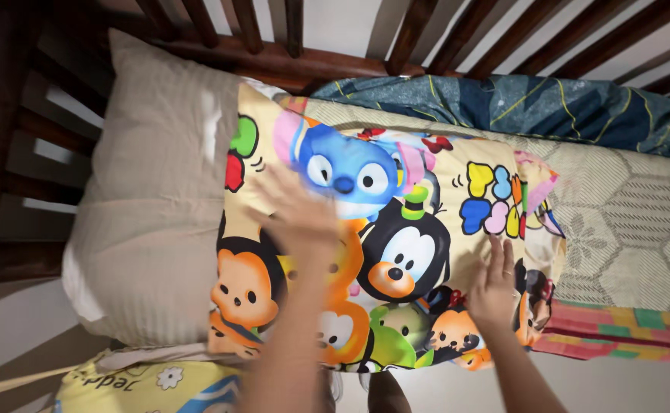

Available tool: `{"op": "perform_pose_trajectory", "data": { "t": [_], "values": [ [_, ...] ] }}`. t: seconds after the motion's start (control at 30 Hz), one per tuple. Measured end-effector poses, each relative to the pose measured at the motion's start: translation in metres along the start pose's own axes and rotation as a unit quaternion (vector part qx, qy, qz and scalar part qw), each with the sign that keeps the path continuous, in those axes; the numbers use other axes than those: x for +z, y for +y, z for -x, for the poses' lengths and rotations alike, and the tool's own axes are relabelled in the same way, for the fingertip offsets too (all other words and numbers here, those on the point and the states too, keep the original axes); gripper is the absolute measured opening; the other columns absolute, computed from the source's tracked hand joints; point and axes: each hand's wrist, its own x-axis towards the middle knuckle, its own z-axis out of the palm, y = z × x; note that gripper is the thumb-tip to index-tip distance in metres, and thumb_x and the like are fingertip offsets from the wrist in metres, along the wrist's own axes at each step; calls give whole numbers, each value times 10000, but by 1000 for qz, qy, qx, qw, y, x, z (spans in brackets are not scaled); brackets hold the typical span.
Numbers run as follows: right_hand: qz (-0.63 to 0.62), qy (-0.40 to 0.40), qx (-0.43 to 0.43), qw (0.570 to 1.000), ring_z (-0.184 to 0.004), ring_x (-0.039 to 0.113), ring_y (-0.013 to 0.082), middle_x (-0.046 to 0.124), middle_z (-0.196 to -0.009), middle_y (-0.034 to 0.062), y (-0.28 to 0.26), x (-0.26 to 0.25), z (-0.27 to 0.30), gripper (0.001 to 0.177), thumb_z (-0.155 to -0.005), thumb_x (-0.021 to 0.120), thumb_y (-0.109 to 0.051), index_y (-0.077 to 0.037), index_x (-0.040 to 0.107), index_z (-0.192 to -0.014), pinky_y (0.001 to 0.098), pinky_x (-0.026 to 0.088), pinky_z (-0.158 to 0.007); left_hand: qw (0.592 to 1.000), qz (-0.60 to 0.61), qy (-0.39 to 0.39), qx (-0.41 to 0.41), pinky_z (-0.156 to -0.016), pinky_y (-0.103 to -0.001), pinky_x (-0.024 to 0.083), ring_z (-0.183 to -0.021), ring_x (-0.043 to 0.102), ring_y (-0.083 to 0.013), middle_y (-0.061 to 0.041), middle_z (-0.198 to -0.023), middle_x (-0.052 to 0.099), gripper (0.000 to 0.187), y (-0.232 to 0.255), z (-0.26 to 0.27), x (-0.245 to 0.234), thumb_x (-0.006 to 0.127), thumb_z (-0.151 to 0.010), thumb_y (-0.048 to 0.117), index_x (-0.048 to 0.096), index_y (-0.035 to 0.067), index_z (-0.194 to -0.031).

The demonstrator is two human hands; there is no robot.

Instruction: The person folds a yellow pillowcase with cartoon characters, places it on a chair, then folds a white pillowcase and places it on the chair. Finally, the person folds a patterned mat on the wooden bench.

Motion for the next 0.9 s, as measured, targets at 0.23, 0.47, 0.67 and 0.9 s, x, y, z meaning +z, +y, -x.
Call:
{"op": "perform_pose_trajectory", "data": {
  "t": [0.23,0.47,0.67,0.9],
  "values": [
    [-111,91,146,979,-1509,321,434,372,-1585,311,-63,-38,-50,546,-1055,521,-205,54,373,-1512,481,229,-1236,777,135,-516,333,-1316,-439,297,-1353,546,-337,-105,-1263,710,278,135,127,-7,598,-1021,313,784,146,-1141],
    [-168,91,11,982,-1493,367,432,366,-1604,298,-171,6,-115,757,-1000,690,-225,35,281,-1583,465,277,-1226,969,154,-137,138,-959,-470,491,-1161,612,-387,-106,-1386,653,483,-27,-9,-22,561,-897,87,591,127,-1377],
    [34,-20,-94,995,-1344,497,346,527,-1466,114,-168,69,-59,643,-815,665,-320,-201,533,-1432,470,343,-1144,980,-22,-77,183,-1142,-679,247,-1480,329,-395,-128,-1610,398,631,-65,-28,-42,580,-954,415,497,130,-1511],
    [207,-158,116,958,-1316,492,327,534,-1397,127,56,22,77,754,-810,621,-369,-184,419,-1513,459,363,-1122,979,-101,-13,174,-1157,-717,235,-1516,273,-401,-121,-1642,366,645,-39,-21,-28,561,-981,456,502,121,-1529]
  ]
}}
